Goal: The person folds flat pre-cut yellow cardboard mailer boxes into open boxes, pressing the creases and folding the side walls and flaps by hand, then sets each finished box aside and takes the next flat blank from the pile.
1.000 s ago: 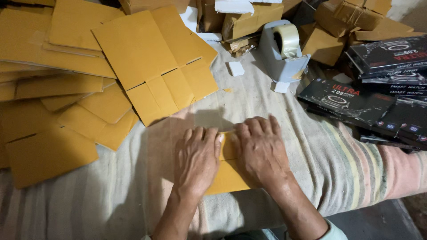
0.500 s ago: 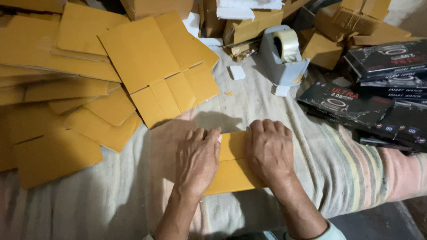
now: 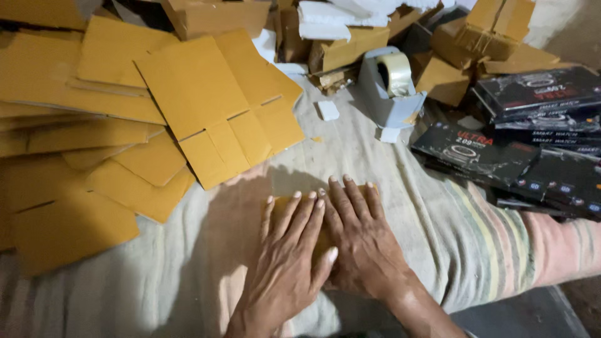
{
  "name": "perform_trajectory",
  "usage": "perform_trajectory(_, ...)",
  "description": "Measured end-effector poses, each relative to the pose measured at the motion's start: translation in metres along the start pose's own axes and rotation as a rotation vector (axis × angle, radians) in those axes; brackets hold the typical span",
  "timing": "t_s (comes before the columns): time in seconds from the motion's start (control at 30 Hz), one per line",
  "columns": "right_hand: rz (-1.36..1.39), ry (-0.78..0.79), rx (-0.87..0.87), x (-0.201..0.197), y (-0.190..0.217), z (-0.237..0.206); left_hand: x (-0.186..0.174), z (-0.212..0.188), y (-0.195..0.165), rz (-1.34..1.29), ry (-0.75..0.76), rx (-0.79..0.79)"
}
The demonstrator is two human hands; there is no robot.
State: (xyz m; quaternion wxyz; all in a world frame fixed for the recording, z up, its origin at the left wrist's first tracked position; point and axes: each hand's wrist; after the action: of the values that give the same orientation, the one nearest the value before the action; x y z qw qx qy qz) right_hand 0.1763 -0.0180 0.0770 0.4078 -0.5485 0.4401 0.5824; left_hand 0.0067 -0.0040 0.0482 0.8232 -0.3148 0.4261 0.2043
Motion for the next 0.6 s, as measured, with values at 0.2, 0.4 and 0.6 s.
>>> perform_trajectory(0.2,0.009,-0.099,-0.085,0.022,-0.015,-0.008,0.011,-0.027,0.015,0.068,0.013,-0.010)
perform_trajectory(0.4,-0.018,-0.132,0.008,0.024,-0.045,-0.027,-0.004,-0.044,0.039,0.151,0.015,-0.083)
perform_trajectory(0.6,-0.258,-0.260,-0.056,0.036,-0.003,-0.024,0.018,-0.021,0.000,0.365,0.248,-0.239)
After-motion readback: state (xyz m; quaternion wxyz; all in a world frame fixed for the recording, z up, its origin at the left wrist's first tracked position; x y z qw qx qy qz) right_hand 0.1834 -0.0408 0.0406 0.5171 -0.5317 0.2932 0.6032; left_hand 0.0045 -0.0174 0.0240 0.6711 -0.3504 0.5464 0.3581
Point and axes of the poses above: each hand's wrist, its own z-axis towards the middle knuckle, its own x-axis out of the palm, y = z × x, and after that the axes turned 1 degree about -x, right-handed
